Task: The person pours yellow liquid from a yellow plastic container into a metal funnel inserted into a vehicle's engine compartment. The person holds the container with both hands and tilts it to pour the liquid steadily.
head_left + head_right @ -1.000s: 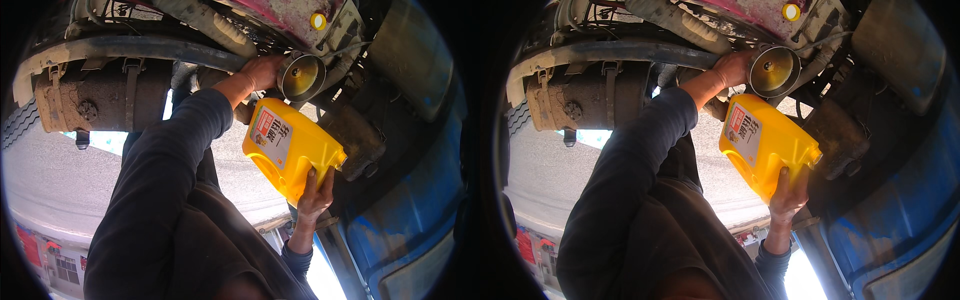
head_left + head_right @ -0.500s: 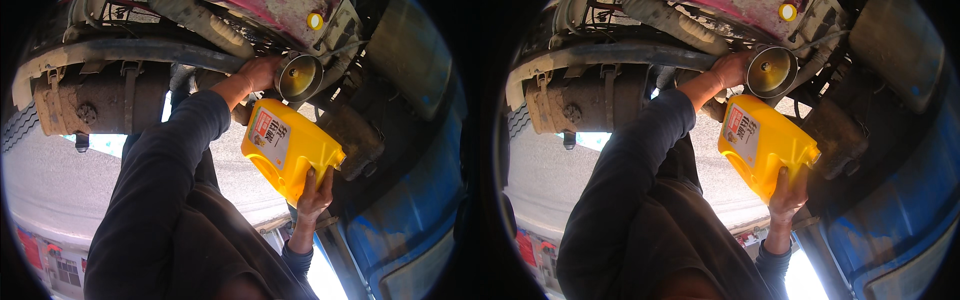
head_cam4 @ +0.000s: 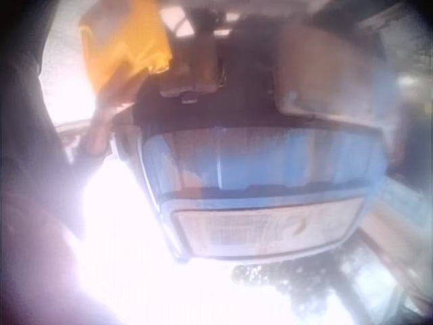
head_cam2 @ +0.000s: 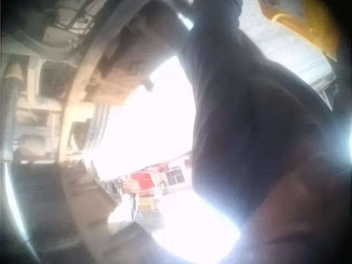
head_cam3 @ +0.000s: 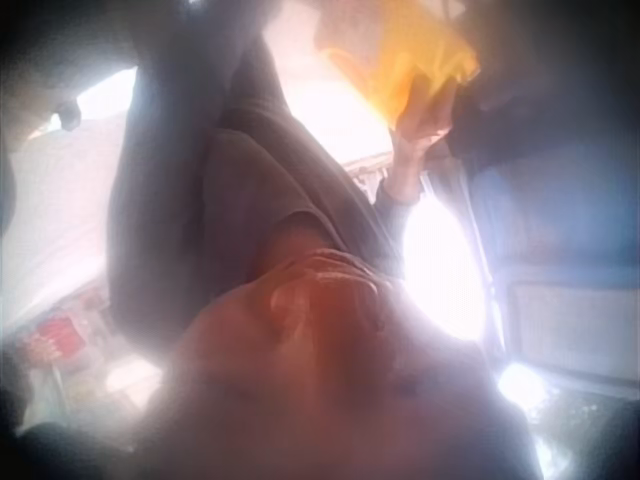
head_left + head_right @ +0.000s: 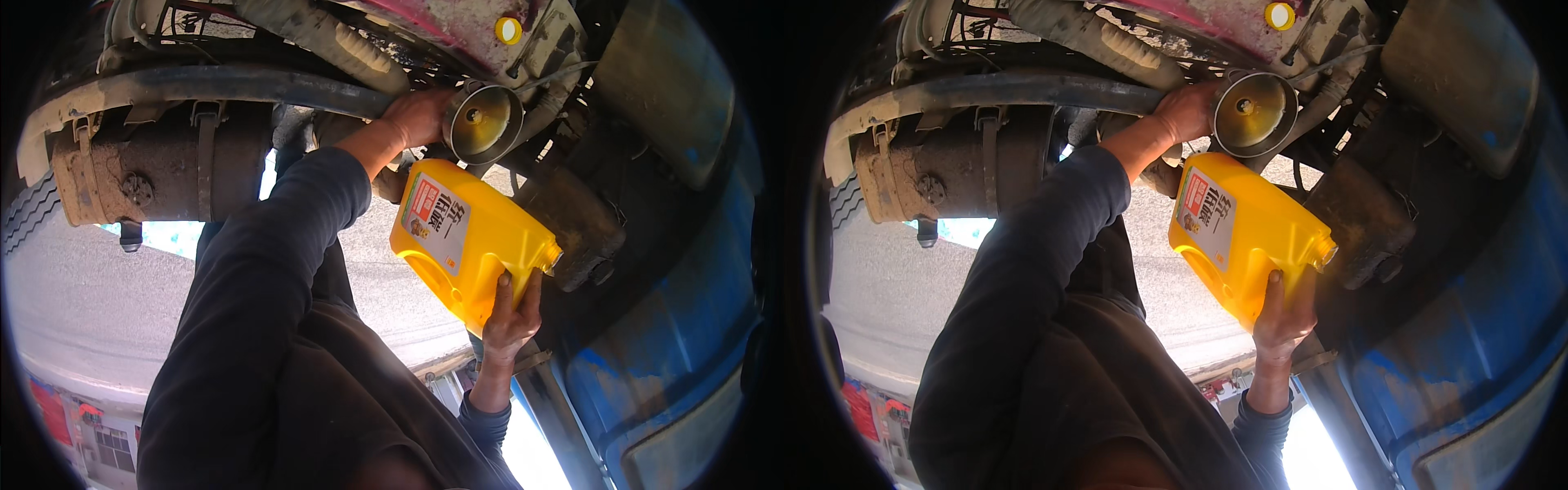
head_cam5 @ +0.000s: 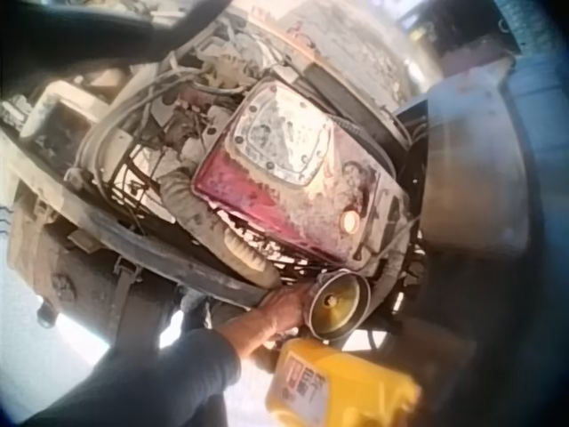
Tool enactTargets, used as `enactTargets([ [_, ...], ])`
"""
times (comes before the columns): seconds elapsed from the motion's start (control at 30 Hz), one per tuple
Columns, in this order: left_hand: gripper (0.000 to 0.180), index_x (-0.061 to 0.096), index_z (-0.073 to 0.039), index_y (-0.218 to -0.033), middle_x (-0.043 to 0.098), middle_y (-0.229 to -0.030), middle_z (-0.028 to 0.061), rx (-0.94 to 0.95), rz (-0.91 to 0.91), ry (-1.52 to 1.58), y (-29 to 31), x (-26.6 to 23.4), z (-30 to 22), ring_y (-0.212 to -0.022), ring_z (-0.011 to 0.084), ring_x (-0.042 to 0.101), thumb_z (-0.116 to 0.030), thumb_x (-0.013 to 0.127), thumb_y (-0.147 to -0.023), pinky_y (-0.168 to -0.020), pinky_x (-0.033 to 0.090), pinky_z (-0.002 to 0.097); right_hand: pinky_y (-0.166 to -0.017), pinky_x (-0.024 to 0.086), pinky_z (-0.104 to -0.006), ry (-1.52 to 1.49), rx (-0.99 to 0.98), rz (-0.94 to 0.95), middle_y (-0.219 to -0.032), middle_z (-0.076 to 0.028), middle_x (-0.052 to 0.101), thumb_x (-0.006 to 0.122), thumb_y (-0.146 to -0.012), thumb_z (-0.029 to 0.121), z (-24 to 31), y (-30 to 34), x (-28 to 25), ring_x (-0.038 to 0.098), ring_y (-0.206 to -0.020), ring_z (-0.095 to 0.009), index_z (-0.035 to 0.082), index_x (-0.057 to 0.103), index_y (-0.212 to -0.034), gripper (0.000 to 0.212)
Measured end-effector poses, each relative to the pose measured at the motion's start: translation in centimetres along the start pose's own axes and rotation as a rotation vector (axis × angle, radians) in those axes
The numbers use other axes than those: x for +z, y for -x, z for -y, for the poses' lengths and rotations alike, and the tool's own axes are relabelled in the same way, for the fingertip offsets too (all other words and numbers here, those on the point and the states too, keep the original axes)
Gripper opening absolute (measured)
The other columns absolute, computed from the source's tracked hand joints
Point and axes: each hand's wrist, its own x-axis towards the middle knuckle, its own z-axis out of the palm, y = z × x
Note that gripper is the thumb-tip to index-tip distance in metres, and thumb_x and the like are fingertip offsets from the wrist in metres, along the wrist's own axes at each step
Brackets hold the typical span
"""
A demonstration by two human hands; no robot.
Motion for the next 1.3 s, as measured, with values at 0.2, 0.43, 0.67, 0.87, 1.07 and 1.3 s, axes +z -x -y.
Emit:
enactTargets([
  [0.2,0.041,0.065,-0.011,-0.127,0.070,-0.128,0.0173,-0.050,0.031,0.013,0.0,-0.8,-0.9,-0.120,0.0386,0.066,-0.031,0.070,-0.091,-0.102,0.054,0.0461,-0.079,0.066,-0.0409,0.024,-0.011,-0.002,-0.144,-0.038,0.055,0.073,-0.102,0.015,0.3,-0.5,0.0,0.077,-0.102,-0.044,0.020,0.050,-0.147,0.051],
  [0.43,0.051,0.063,-0.014,-0.132,0.070,-0.130,0.0180,-0.022,0.026,0.019,-0.2,-0.5,-0.5,-0.117,0.0400,0.067,-0.040,0.074,-0.090,-0.099,0.056,0.0472,-0.080,0.066,-0.0444,0.021,0.052,0.058,-0.144,-0.043,0.052,0.078,-0.099,0.019,0.1,1.1,-0.5,0.071,-0.109,-0.055,0.021,0.050,-0.148,0.057],
  [0.67,0.049,0.063,-0.014,-0.132,0.069,-0.131,0.0161,0.016,-0.009,0.039,0.2,-0.4,-0.2,-0.121,0.0377,0.066,-0.042,0.071,-0.092,-0.102,0.054,0.0471,-0.083,0.066,-0.0392,0.108,-0.068,0.012,-0.149,-0.036,0.050,0.087,-0.090,0.014,0.6,-0.1,-0.2,0.076,-0.104,-0.045,0.016,0.048,-0.146,0.069],
  [0.87,0.052,0.063,-0.014,-0.134,0.068,-0.134,0.0166,-0.021,0.038,0.087,0.5,-1.4,-1.2,-0.123,0.0381,0.065,-0.040,0.074,-0.090,-0.104,0.053,0.0465,-0.084,0.066,-0.0386,0.072,-0.057,0.002,-0.151,-0.035,0.050,0.083,-0.094,0.012,0.4,0.2,-0.2,0.076,-0.105,-0.043,0.018,0.049,-0.145,0.062],
  [1.07,0.051,0.063,-0.013,-0.133,0.069,-0.133,0.0179,-0.059,0.073,0.097,0.2,-1.5,-1.2,-0.123,0.0385,0.065,-0.040,0.074,-0.090,-0.105,0.053,0.0460,-0.086,0.065,-0.0444,-0.014,-0.025,0.033,-0.148,-0.038,0.051,0.085,-0.093,0.022,-0.4,1.6,0.0,0.072,-0.112,-0.050,0.020,0.049,-0.148,0.066],
  [1.3,0.048,0.064,-0.014,-0.137,0.067,-0.140,0.0142,-0.081,0.095,0.069,0.5,-2.0,-2.1,-0.129,0.0355,0.062,-0.036,0.068,-0.094,-0.110,0.050,0.0433,-0.085,0.065,-0.0443,0.003,-0.022,0.031,-0.147,-0.039,0.051,0.087,-0.092,0.024,0.1,0.7,-0.3,0.072,-0.111,-0.051,0.019,0.047,-0.148,0.069],
])
